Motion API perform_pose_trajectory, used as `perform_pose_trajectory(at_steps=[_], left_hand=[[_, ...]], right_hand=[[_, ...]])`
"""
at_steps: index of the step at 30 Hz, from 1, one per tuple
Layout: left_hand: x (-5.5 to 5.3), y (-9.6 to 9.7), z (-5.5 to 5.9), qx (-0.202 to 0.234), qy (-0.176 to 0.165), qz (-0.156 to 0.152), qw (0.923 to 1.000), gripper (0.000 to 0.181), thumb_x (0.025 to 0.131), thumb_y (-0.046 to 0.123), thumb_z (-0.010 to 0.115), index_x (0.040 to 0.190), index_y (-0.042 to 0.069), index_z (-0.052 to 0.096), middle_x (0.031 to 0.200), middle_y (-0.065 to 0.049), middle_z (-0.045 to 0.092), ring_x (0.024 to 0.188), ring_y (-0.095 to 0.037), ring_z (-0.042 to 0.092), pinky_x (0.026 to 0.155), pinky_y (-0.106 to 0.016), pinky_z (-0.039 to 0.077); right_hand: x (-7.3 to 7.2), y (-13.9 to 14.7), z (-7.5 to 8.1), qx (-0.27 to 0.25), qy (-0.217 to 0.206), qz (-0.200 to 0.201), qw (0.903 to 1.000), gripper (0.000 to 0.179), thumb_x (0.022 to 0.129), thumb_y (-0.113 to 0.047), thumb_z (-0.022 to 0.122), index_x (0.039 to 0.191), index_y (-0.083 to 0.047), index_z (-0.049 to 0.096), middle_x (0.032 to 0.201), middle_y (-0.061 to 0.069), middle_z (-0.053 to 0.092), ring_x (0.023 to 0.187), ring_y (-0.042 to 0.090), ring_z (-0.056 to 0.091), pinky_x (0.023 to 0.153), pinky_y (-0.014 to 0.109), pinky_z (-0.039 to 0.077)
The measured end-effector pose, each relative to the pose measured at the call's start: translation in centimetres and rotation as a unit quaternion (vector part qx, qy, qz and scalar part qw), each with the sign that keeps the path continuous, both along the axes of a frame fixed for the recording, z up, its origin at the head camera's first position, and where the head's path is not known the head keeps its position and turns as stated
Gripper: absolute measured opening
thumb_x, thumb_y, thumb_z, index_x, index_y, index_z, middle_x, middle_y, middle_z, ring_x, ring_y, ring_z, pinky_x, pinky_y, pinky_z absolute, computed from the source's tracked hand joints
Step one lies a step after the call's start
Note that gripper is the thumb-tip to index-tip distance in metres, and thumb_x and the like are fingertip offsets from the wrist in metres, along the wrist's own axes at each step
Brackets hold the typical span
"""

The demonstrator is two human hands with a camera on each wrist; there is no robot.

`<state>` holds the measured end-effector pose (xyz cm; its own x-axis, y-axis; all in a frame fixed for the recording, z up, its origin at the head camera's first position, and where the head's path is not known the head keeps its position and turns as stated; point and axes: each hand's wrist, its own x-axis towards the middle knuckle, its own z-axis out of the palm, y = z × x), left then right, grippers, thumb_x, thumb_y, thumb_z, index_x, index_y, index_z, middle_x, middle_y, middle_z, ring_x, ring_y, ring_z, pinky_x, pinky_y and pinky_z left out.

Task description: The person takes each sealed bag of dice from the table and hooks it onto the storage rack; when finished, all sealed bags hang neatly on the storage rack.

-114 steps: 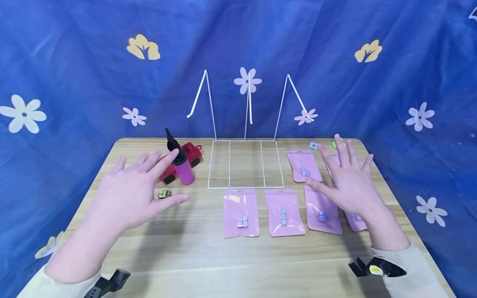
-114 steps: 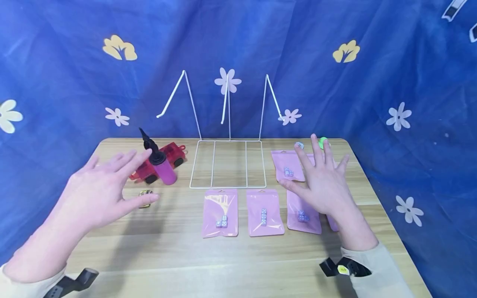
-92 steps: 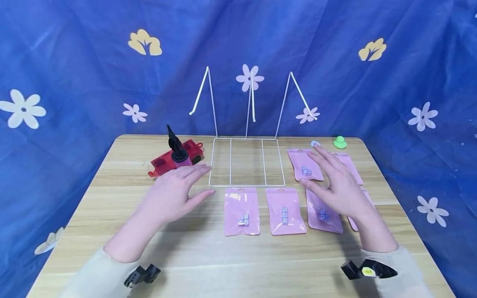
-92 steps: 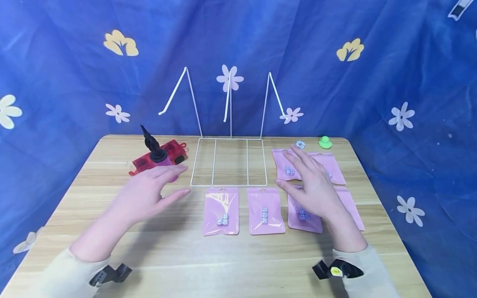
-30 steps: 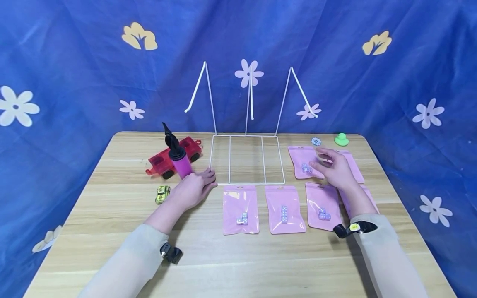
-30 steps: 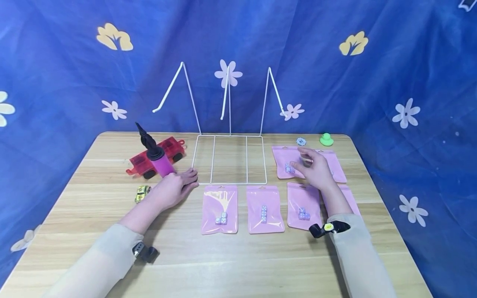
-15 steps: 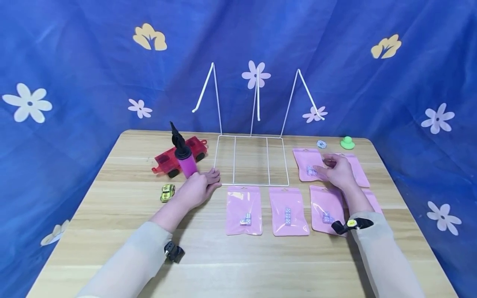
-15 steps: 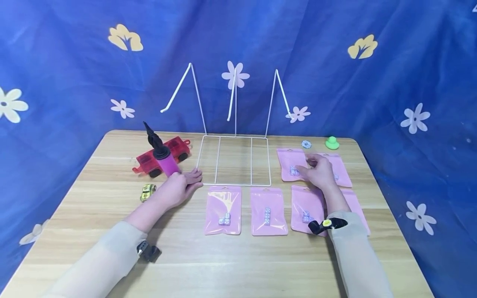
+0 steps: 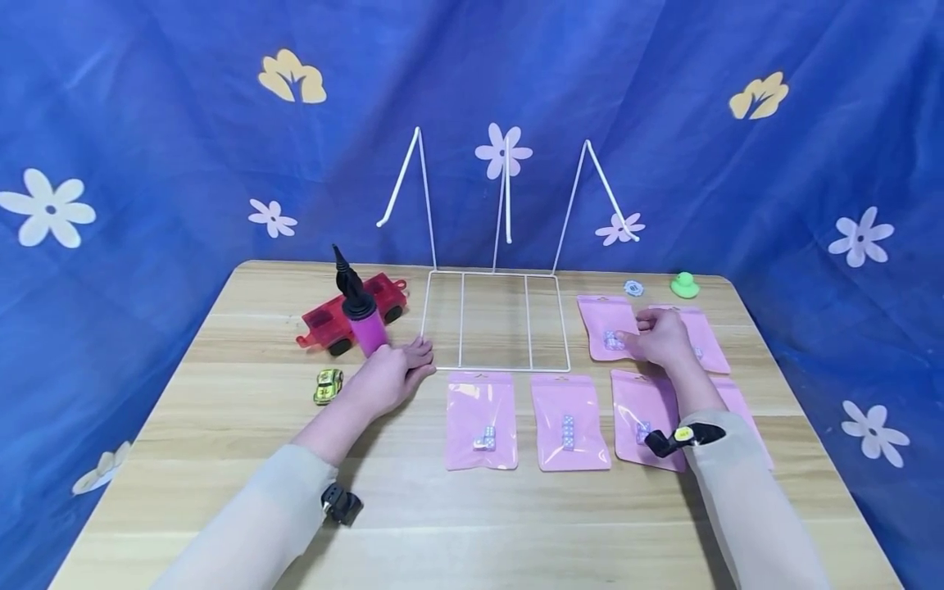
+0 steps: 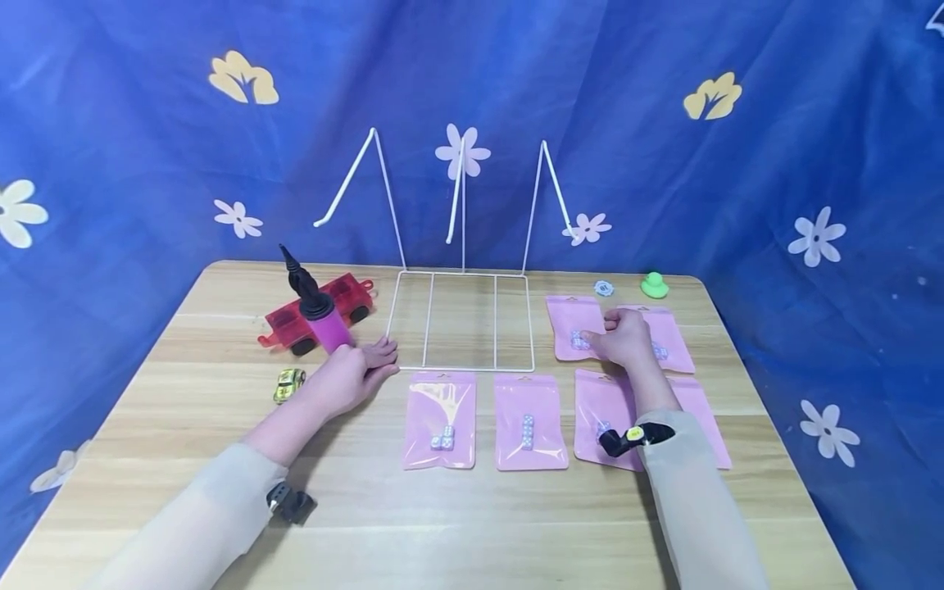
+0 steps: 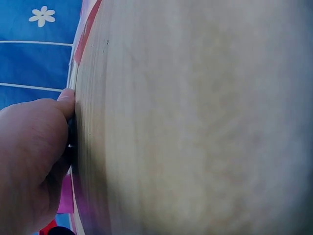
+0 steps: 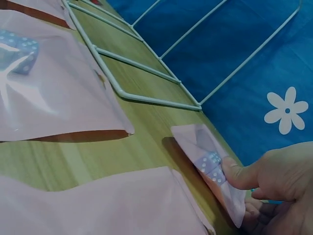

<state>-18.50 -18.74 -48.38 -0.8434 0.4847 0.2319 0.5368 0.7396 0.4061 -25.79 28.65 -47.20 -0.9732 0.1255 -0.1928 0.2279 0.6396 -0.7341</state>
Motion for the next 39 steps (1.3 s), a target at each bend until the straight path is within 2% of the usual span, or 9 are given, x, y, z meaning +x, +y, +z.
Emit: perform_pose_trajectory(at_steps=[8, 15, 22, 29, 35, 39], left_hand=[[-0.2, 0.0, 0.2, -0.005, -0.003, 0.005, 1.0000, 0.033, 0.102, 0.015, 0.074, 0.127, -0.005, 0.074, 0.135, -0.025, 0.065, 0.133, -0.040, 0.058, 0.108, -0.049, 0.050], [-0.3, 0.0, 0.2, -0.006, -0.004, 0.005, 1.0000, 0.031, 0.101, 0.015, 0.075, 0.126, -0.005, 0.074, 0.134, -0.024, 0.066, 0.132, -0.040, 0.059, 0.107, -0.049, 0.050], [0.1, 0.0, -0.2, -0.004, -0.011, 0.011, 0.9999, 0.032, 0.101, 0.016, 0.075, 0.126, -0.004, 0.075, 0.135, -0.024, 0.065, 0.133, -0.039, 0.059, 0.107, -0.049, 0.050], [-0.2, 0.8, -0.2, -0.003, -0.019, 0.000, 0.9998, 0.031, 0.102, 0.015, 0.074, 0.125, -0.005, 0.074, 0.135, -0.024, 0.065, 0.134, -0.039, 0.058, 0.109, -0.049, 0.048], [0.1, 0.5, -0.1, -0.001, -0.011, 0.004, 0.9999, 0.030, 0.101, 0.015, 0.074, 0.125, -0.005, 0.075, 0.134, -0.023, 0.066, 0.132, -0.039, 0.059, 0.108, -0.049, 0.049], [0.2, 0.0, -0.1, 0.001, -0.010, 0.013, 0.9999, 0.030, 0.101, 0.015, 0.075, 0.124, -0.004, 0.075, 0.134, -0.024, 0.066, 0.133, -0.039, 0.059, 0.108, -0.049, 0.049]], right_hand=[[-0.5, -0.3, 0.3, -0.024, -0.019, -0.002, 0.9995, 0.067, 0.092, -0.020, 0.084, 0.142, 0.014, 0.055, 0.120, 0.021, 0.058, 0.105, 0.029, 0.054, 0.083, 0.029, 0.051], [-0.6, -0.3, 0.3, -0.083, -0.029, 0.008, 0.9961, 0.050, 0.099, -0.008, 0.072, 0.139, 0.016, 0.055, 0.109, 0.014, 0.052, 0.093, 0.021, 0.051, 0.066, 0.019, 0.048], [0.0, 0.5, -0.2, -0.110, -0.022, -0.002, 0.9937, 0.041, 0.102, -0.008, 0.065, 0.133, 0.017, 0.056, 0.104, 0.014, 0.057, 0.080, 0.014, 0.056, 0.063, 0.020, 0.051], [1.4, 1.8, 0.2, -0.170, -0.008, -0.019, 0.9853, 0.034, 0.102, -0.004, 0.067, 0.126, 0.017, 0.055, 0.087, 0.001, 0.059, 0.071, 0.004, 0.059, 0.063, 0.017, 0.054], [2.0, 1.3, 1.3, -0.183, 0.020, -0.039, 0.9821, 0.026, 0.101, -0.003, 0.069, 0.120, 0.011, 0.059, 0.088, -0.001, 0.063, 0.074, 0.004, 0.059, 0.063, 0.017, 0.053], [2.0, 0.7, 2.5, -0.212, 0.037, -0.056, 0.9749, 0.025, 0.101, -0.003, 0.071, 0.122, 0.009, 0.062, 0.088, -0.003, 0.069, 0.075, 0.004, 0.065, 0.066, 0.017, 0.057]])
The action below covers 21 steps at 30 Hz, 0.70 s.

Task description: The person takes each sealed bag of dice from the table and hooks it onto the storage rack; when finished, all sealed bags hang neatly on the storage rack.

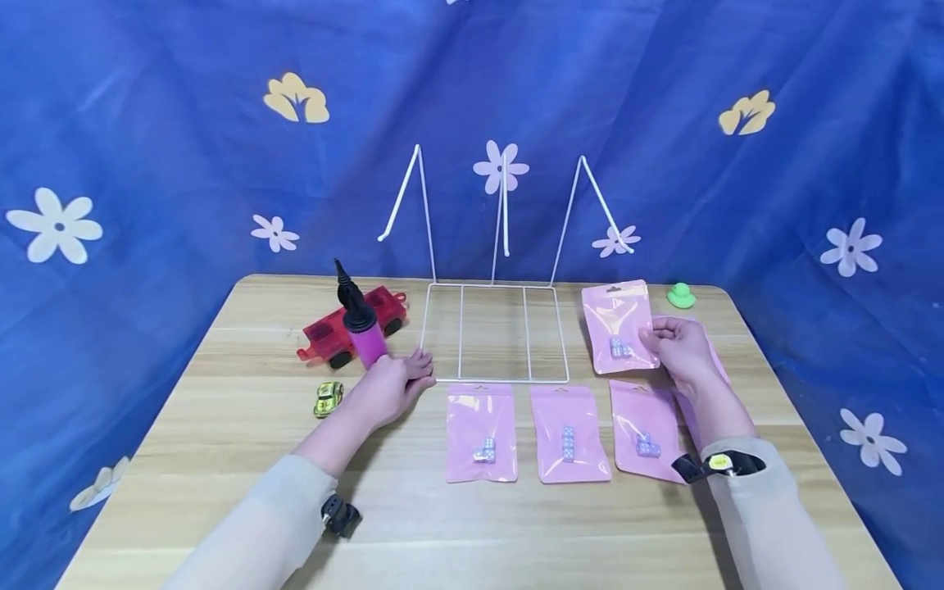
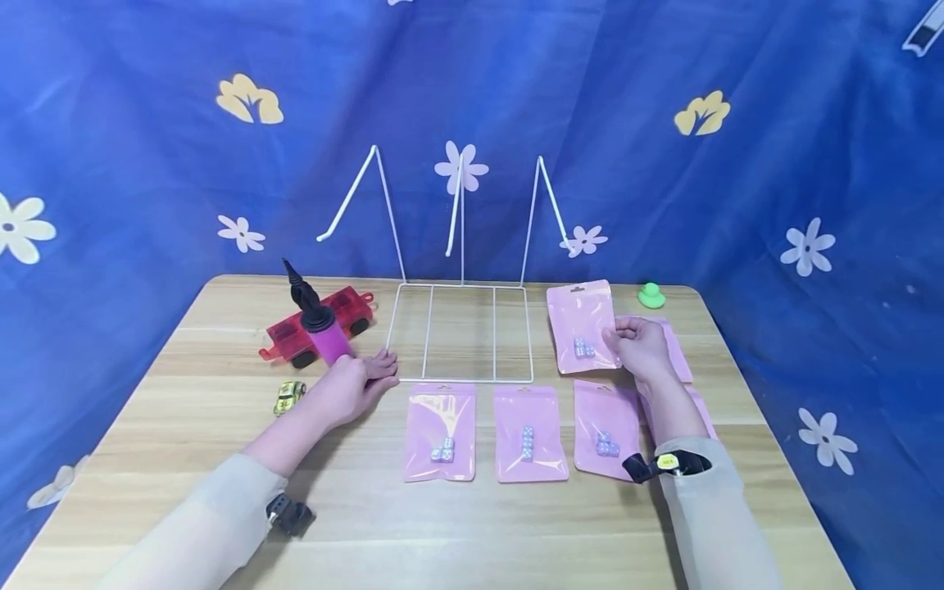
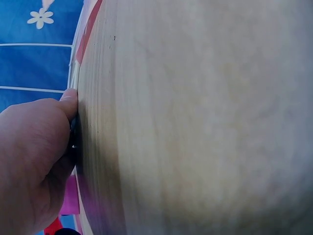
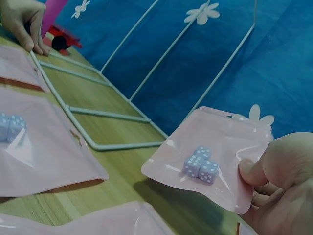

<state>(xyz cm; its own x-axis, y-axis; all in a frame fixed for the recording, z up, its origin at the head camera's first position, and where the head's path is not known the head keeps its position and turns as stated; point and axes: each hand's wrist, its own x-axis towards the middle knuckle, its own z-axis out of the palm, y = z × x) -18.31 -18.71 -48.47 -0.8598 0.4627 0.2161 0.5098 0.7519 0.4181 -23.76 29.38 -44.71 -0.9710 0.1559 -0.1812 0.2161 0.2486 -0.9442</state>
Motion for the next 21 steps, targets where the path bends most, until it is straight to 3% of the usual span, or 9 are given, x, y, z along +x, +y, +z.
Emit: perform_pose_trajectory(at_steps=[11, 18, 21], left_hand=[[-0.1, 0.0, -0.3, 0.017, 0.018, -0.008, 0.9997, 0.029, 0.099, 0.012, 0.077, 0.120, -0.008, 0.076, 0.128, -0.026, 0.069, 0.128, -0.040, 0.062, 0.107, -0.050, 0.050], [-0.1, 0.1, -0.1, 0.020, 0.020, -0.010, 0.9996, 0.029, 0.098, 0.010, 0.078, 0.120, -0.008, 0.076, 0.127, -0.026, 0.069, 0.127, -0.040, 0.063, 0.106, -0.050, 0.051], [-0.1, 0.1, -0.1, 0.016, 0.014, -0.008, 0.9997, 0.029, 0.098, 0.011, 0.077, 0.121, -0.008, 0.075, 0.129, -0.026, 0.068, 0.128, -0.040, 0.062, 0.106, -0.050, 0.051]], right_hand=[[1.8, -0.2, 3.0, -0.023, 0.049, -0.016, 0.9984, 0.017, 0.101, -0.003, 0.071, 0.114, 0.005, 0.064, 0.082, -0.010, 0.070, 0.074, 0.000, 0.063, 0.062, 0.015, 0.054], [3.1, -0.1, 4.9, -0.110, 0.092, -0.027, 0.9893, 0.005, 0.099, 0.001, 0.072, 0.104, 0.000, 0.072, 0.083, -0.005, 0.073, 0.075, 0.003, 0.065, 0.064, 0.015, 0.056], [3.8, -0.1, 5.6, -0.144, 0.108, -0.026, 0.9834, 0.007, 0.098, 0.003, 0.073, 0.098, -0.005, 0.075, 0.083, -0.003, 0.074, 0.074, 0.005, 0.066, 0.065, 0.015, 0.057]])
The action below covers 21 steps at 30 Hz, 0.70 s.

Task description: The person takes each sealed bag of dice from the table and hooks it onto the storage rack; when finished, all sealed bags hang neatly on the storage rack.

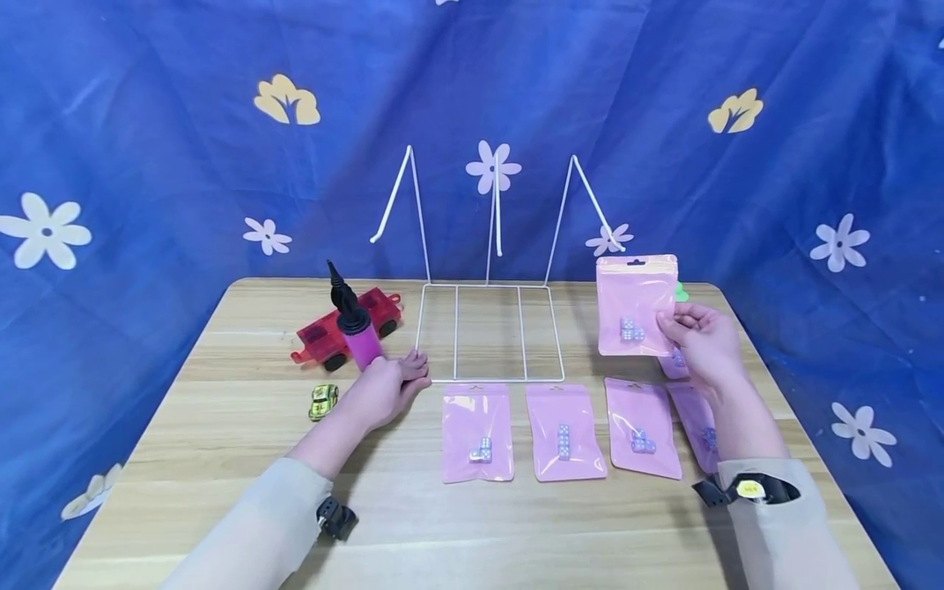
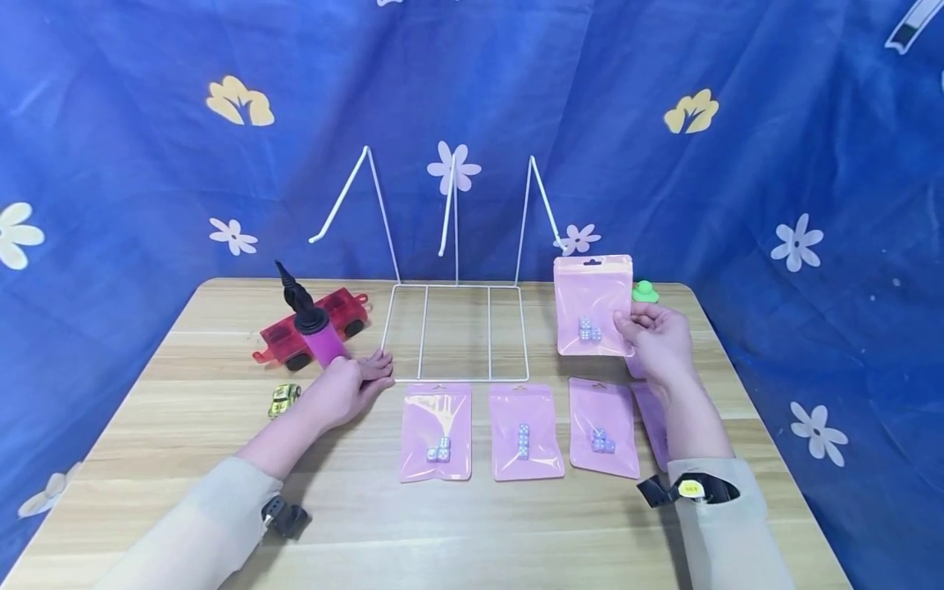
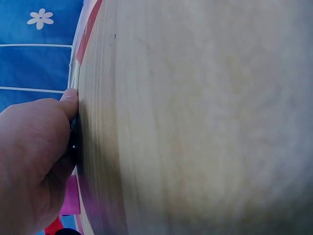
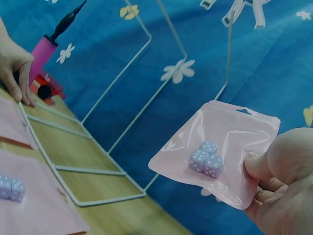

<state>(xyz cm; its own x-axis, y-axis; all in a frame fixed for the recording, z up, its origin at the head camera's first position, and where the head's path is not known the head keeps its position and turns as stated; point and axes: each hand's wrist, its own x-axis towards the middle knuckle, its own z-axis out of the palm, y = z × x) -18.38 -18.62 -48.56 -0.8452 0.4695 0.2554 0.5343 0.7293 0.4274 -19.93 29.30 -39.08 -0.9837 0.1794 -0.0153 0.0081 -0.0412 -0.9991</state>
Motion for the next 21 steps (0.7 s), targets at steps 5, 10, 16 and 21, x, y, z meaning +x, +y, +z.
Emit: perform_pose_trajectory(at_steps=[5, 10, 16, 21], left_hand=[[0.1, -0.1, 0.2, -0.004, -0.011, 0.002, 0.9999, 0.029, 0.100, 0.013, 0.076, 0.122, -0.006, 0.075, 0.130, -0.025, 0.067, 0.130, -0.039, 0.061, 0.108, -0.048, 0.050], [0.2, 0.0, 0.2, 0.000, -0.003, 0.000, 1.0000, 0.028, 0.099, 0.011, 0.076, 0.121, -0.007, 0.075, 0.128, -0.026, 0.068, 0.128, -0.041, 0.062, 0.107, -0.050, 0.050], [0.2, 0.0, 0.1, 0.009, 0.008, -0.004, 0.9999, 0.029, 0.098, 0.009, 0.078, 0.119, -0.010, 0.075, 0.127, -0.027, 0.069, 0.127, -0.041, 0.063, 0.106, -0.051, 0.050], [0.2, -0.1, -0.1, 0.014, 0.011, -0.008, 0.9998, 0.029, 0.097, 0.008, 0.078, 0.119, -0.010, 0.075, 0.127, -0.026, 0.069, 0.127, -0.041, 0.063, 0.107, -0.051, 0.050]], right_hand=[[1.1, 0.2, 1.2, -0.028, 0.039, 0.004, 0.9988, 0.011, 0.096, 0.006, 0.074, 0.094, -0.005, 0.076, 0.082, 0.000, 0.075, 0.071, 0.007, 0.066, 0.060, 0.016, 0.056], [2.1, 0.8, 2.2, -0.040, 0.073, -0.001, 0.9965, 0.011, 0.095, 0.008, 0.073, 0.093, -0.002, 0.077, 0.080, 0.002, 0.074, 0.065, 0.008, 0.063, 0.055, 0.017, 0.053], [3.0, 1.7, 3.4, -0.093, 0.109, 0.004, 0.9896, 0.007, 0.094, 0.011, 0.073, 0.095, 0.005, 0.076, 0.081, 0.007, 0.075, 0.066, 0.010, 0.066, 0.060, 0.017, 0.057], [3.8, 2.0, 4.5, -0.131, 0.141, 0.020, 0.9810, 0.005, 0.092, 0.014, 0.073, 0.096, 0.010, 0.073, 0.082, 0.011, 0.075, 0.067, 0.013, 0.067, 0.062, 0.020, 0.059]])
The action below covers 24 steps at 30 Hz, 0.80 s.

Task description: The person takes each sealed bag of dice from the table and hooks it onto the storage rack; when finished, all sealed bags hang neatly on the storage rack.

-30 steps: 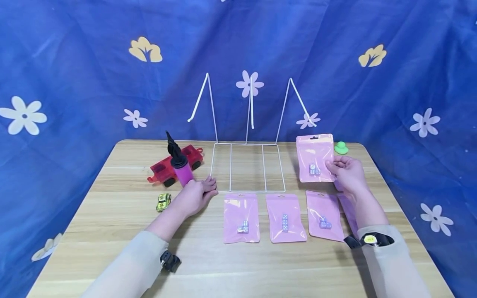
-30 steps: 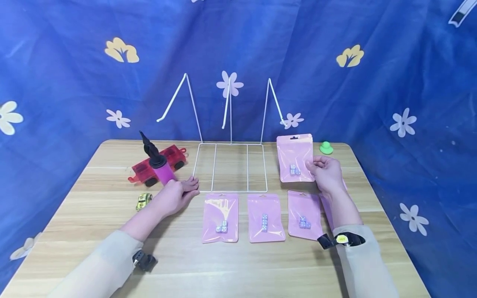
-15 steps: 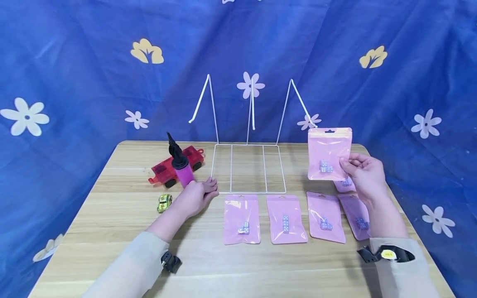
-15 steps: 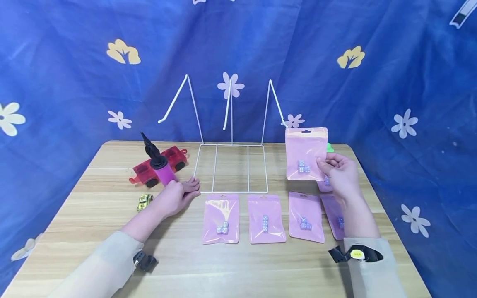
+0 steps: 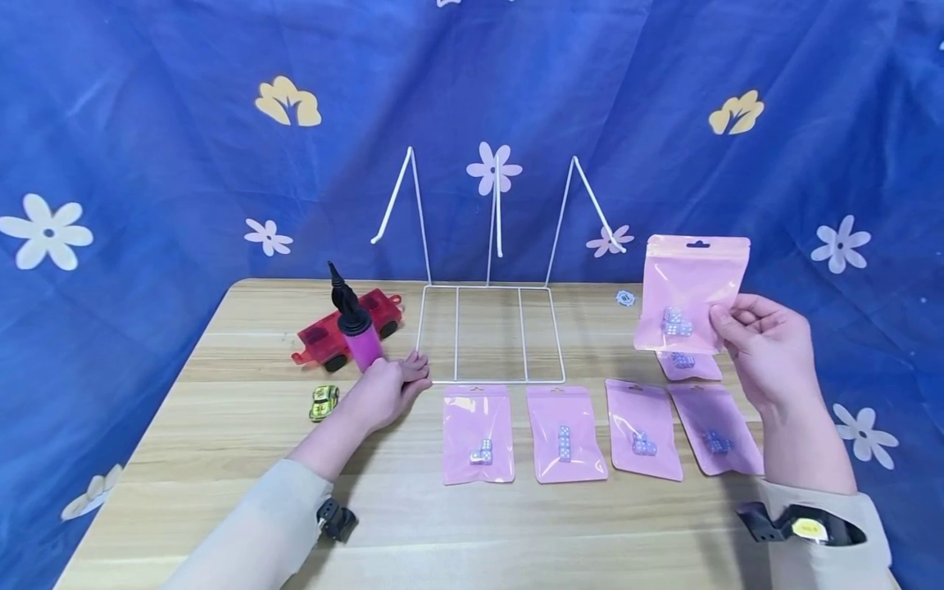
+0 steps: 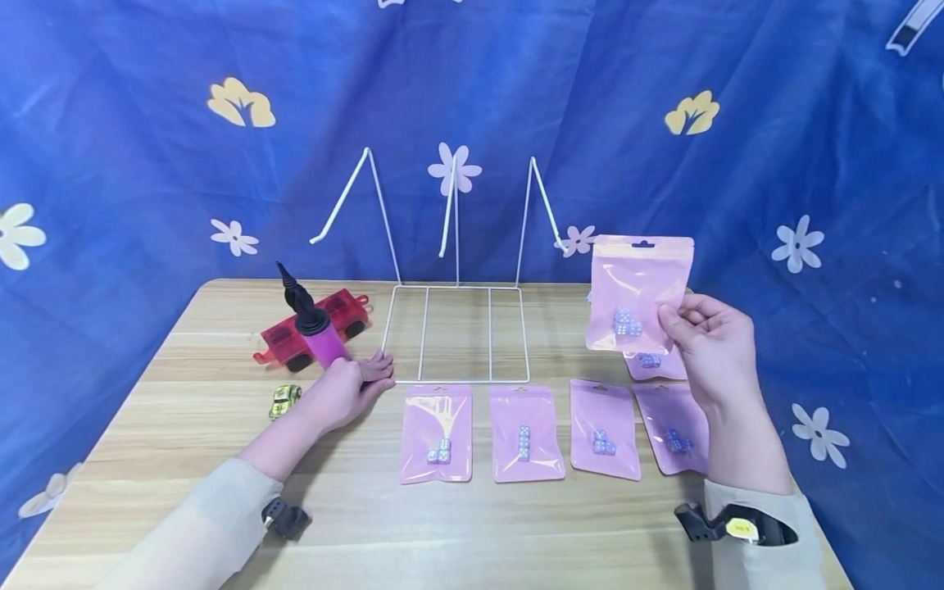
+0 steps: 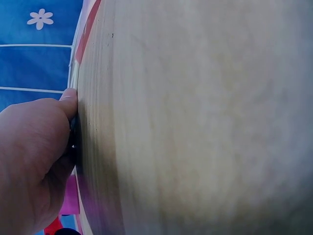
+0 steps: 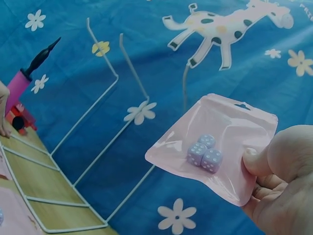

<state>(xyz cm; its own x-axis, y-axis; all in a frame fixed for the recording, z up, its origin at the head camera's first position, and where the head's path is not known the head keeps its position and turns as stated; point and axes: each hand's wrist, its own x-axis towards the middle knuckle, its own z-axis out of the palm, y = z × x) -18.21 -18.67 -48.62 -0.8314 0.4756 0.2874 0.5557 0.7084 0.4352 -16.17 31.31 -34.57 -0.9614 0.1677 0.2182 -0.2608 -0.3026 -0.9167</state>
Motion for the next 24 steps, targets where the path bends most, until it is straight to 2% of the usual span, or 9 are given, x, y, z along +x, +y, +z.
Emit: perform_pose_trajectory(at_steps=[6, 13, 18, 24], left_hand=[[-0.2, -0.1, -0.2, 0.004, 0.008, -0.001, 1.0000, 0.029, 0.097, 0.008, 0.079, 0.119, -0.011, 0.075, 0.126, -0.027, 0.069, 0.125, -0.041, 0.064, 0.105, -0.052, 0.051], [-0.1, -0.1, -0.1, -0.004, 0.003, 0.003, 1.0000, 0.030, 0.098, 0.010, 0.078, 0.120, -0.010, 0.075, 0.127, -0.026, 0.069, 0.126, -0.042, 0.063, 0.105, -0.051, 0.051], [-0.2, -0.1, -0.2, -0.006, 0.002, 0.006, 1.0000, 0.030, 0.098, 0.010, 0.078, 0.120, -0.010, 0.075, 0.128, -0.026, 0.069, 0.127, -0.041, 0.063, 0.106, -0.051, 0.050], [-0.3, 0.0, -0.4, 0.000, 0.015, 0.004, 0.9999, 0.028, 0.096, 0.009, 0.079, 0.118, -0.009, 0.076, 0.125, -0.026, 0.070, 0.124, -0.041, 0.065, 0.104, -0.051, 0.052]], right_hand=[[0.8, -0.2, 1.2, -0.026, 0.020, 0.010, 0.9994, 0.008, 0.092, 0.018, 0.070, 0.098, 0.013, 0.073, 0.081, 0.014, 0.075, 0.066, 0.016, 0.068, 0.060, 0.021, 0.059], [1.4, -1.2, 2.0, -0.025, 0.047, 0.021, 0.9984, 0.011, 0.094, 0.023, 0.063, 0.100, 0.017, 0.071, 0.078, 0.014, 0.073, 0.066, 0.016, 0.066, 0.061, 0.021, 0.059], [1.7, -2.5, 2.3, -0.021, 0.062, 0.036, 0.9972, 0.011, 0.095, 0.023, 0.061, 0.099, 0.019, 0.069, 0.079, 0.014, 0.073, 0.067, 0.016, 0.067, 0.064, 0.021, 0.060], [1.9, -4.3, 2.0, -0.003, 0.052, 0.059, 0.9969, 0.014, 0.095, 0.022, 0.062, 0.099, 0.015, 0.073, 0.081, 0.011, 0.074, 0.071, 0.013, 0.068, 0.067, 0.020, 0.060]])
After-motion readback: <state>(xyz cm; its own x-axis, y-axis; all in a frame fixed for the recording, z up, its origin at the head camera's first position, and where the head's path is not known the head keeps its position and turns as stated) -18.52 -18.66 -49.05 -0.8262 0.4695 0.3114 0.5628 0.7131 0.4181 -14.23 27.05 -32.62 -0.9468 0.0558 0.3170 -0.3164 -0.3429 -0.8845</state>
